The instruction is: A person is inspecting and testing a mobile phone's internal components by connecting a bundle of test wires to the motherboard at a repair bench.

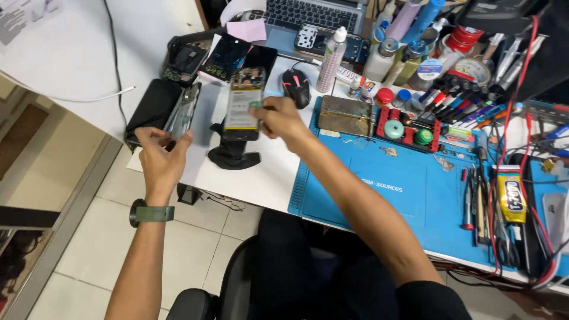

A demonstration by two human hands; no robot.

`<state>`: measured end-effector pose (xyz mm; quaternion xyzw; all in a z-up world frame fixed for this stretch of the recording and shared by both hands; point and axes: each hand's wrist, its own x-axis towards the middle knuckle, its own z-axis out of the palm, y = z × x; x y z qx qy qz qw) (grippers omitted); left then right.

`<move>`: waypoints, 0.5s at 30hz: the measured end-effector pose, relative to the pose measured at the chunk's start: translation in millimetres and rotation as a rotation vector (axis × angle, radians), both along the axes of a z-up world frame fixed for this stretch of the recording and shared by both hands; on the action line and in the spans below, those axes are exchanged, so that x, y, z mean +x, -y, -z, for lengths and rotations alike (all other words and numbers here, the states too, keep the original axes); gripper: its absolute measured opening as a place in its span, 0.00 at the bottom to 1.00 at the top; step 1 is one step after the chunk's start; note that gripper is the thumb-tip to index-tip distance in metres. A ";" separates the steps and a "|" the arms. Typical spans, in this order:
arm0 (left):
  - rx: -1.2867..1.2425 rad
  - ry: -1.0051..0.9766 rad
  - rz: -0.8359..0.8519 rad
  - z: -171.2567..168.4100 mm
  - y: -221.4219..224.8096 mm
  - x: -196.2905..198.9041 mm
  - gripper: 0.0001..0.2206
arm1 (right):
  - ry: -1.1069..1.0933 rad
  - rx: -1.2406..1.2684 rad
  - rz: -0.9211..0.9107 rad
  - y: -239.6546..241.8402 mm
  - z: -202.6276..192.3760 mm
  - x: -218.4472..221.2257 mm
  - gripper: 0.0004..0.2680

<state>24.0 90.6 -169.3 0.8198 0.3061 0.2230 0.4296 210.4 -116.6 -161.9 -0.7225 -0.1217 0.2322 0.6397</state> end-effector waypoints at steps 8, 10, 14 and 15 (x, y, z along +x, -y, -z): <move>0.549 -0.104 0.008 35.1 25.7 7.1 0.26 | 0.120 0.111 0.026 219.0 -42.9 -47.3 0.05; 0.682 -0.140 0.010 38.5 28.9 4.7 0.23 | 0.075 0.095 0.089 249.3 -49.4 -71.0 0.04; 0.968 -0.167 -0.063 61.5 34.9 13.5 0.19 | 0.068 0.079 0.167 301.4 -21.3 -102.5 0.05; 1.018 -0.054 0.086 38.2 57.4 12.8 0.17 | 0.055 0.111 0.189 309.1 -18.6 -110.4 0.05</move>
